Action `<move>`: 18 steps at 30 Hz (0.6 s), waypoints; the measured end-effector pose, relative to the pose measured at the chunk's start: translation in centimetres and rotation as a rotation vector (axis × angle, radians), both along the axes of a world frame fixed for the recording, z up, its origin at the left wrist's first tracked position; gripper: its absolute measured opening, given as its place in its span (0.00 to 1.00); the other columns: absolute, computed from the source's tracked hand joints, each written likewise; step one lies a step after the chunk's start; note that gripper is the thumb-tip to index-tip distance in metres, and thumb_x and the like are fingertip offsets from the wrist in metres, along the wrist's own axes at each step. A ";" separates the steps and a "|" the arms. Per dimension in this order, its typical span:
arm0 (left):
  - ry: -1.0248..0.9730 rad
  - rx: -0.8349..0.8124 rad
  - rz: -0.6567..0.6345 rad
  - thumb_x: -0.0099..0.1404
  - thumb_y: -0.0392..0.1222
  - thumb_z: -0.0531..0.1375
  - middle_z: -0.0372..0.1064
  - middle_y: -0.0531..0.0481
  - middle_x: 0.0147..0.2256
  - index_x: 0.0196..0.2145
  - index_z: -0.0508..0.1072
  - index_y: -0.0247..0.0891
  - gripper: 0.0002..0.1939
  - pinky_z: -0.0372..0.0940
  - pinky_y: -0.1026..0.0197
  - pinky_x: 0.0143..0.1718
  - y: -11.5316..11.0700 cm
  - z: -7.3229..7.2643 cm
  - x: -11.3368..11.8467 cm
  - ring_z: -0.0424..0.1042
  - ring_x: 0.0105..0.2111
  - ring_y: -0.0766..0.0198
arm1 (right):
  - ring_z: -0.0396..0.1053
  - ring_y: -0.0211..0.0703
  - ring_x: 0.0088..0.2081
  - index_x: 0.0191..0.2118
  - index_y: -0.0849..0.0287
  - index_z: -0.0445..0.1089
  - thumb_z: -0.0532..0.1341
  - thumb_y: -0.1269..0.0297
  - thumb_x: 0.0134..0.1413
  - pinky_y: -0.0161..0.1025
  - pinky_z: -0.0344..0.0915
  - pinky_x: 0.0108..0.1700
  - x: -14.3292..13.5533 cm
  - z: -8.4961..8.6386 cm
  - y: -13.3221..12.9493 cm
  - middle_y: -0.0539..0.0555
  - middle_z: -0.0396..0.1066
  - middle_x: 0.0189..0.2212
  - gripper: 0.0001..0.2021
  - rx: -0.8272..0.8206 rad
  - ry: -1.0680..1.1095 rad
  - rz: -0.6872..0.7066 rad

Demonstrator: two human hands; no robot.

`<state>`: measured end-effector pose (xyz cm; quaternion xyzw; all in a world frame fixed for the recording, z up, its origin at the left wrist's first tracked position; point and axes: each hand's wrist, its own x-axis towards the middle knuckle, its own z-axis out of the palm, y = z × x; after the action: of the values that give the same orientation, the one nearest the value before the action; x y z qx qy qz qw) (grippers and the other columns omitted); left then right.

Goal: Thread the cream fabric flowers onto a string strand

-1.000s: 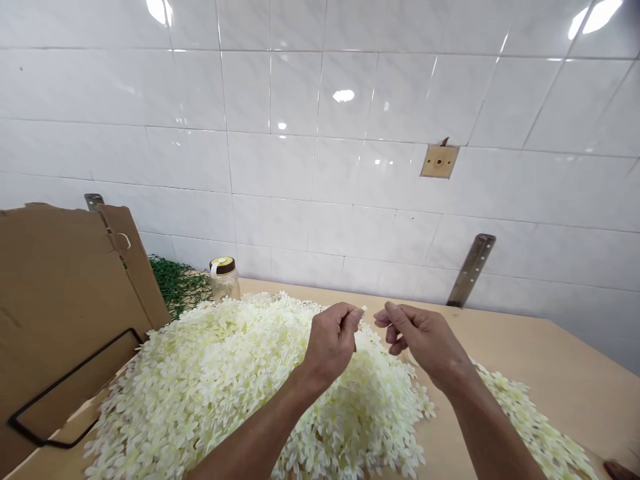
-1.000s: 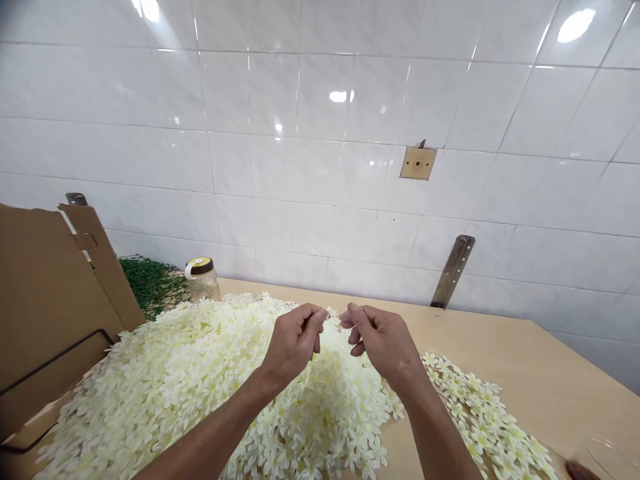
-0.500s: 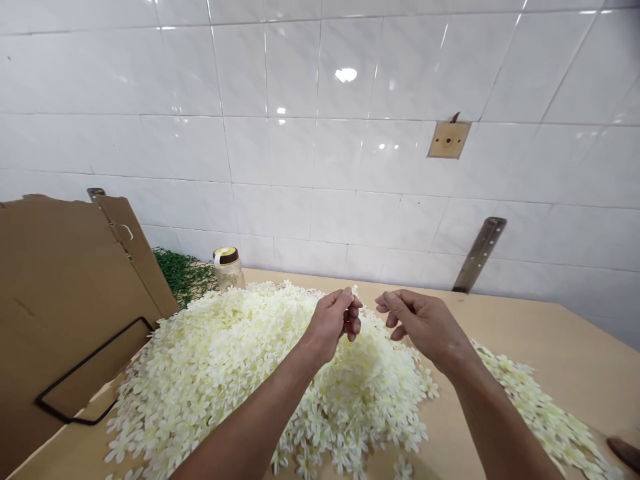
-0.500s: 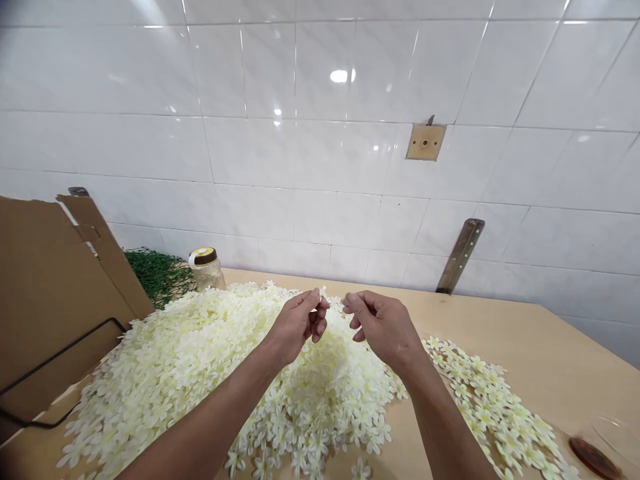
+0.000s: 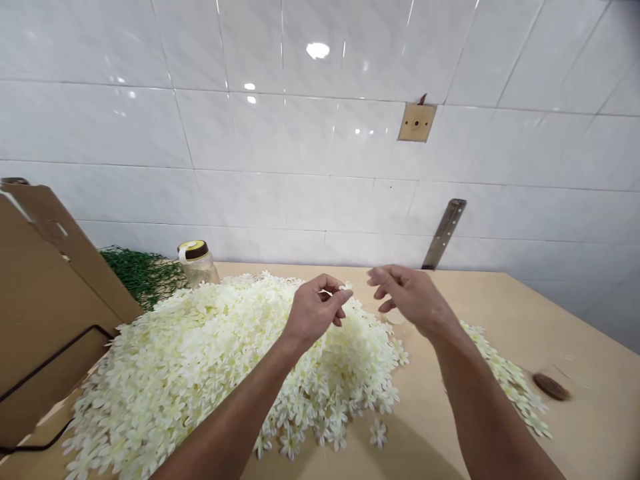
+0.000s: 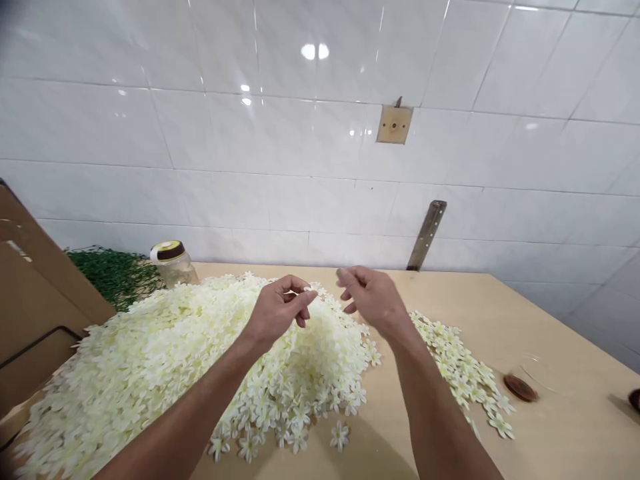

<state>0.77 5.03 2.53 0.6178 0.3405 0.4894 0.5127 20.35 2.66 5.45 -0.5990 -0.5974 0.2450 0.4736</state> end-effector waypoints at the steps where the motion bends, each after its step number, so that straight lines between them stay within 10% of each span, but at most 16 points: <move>1: -0.020 -0.015 0.015 0.57 0.48 0.66 0.67 0.54 0.18 0.30 0.71 0.35 0.13 0.66 0.64 0.20 0.2 0.1 -0.2 0.67 0.18 0.67 | 0.71 0.40 0.25 0.38 0.63 0.76 0.59 0.42 0.56 0.35 0.70 0.23 1.1 0.4 -0.1 0.57 0.75 0.30 0.25 0.015 -0.050 -0.091; 5: -0.098 -0.067 0.055 0.56 0.46 0.67 0.67 0.53 0.18 0.27 0.72 0.34 0.13 0.64 0.65 0.22 0.9 0.9 -1.3 0.65 0.18 0.69 | 0.73 0.46 0.29 0.37 0.60 0.76 0.58 0.46 0.58 0.39 0.69 0.29 5.0 0.9 -1.1 0.56 0.76 0.28 0.20 -0.009 -0.369 -0.196; 10: -0.166 -0.116 0.098 0.55 0.45 0.68 0.62 0.56 0.16 0.24 0.71 0.35 0.13 0.57 0.67 0.19 1.0 1.8 -2.0 0.59 0.18 0.71 | 0.73 0.50 0.37 0.39 0.58 0.75 0.57 0.54 0.61 0.42 0.65 0.40 7.2 -2.3 -1.7 0.57 0.77 0.39 0.15 -0.143 -0.875 -0.086; 14: -0.158 -0.142 0.059 0.56 0.49 0.67 0.65 0.53 0.18 0.27 0.73 0.34 0.14 0.60 0.65 0.21 0.7 2.3 -2.0 0.62 0.18 0.70 | 0.70 0.54 0.49 0.51 0.60 0.71 0.56 0.57 0.62 0.43 0.61 0.47 7.3 -5.4 -0.4 0.63 0.72 0.52 0.17 -0.299 -0.948 -0.083; 18: -0.185 -0.160 0.040 0.58 0.49 0.66 0.67 0.52 0.19 0.29 0.72 0.34 0.14 0.63 0.65 0.22 0.3 2.7 -2.1 0.64 0.18 0.69 | 0.72 0.56 0.45 0.41 0.61 0.75 0.60 0.60 0.58 0.42 0.62 0.43 6.7 -7.0 1.6 0.63 0.77 0.40 0.12 -0.384 -0.909 -0.070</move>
<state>-1.32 5.34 5.23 0.5202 0.3421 0.5256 0.5798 27.00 4.27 -1.56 -0.7415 -0.6670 0.0484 0.0543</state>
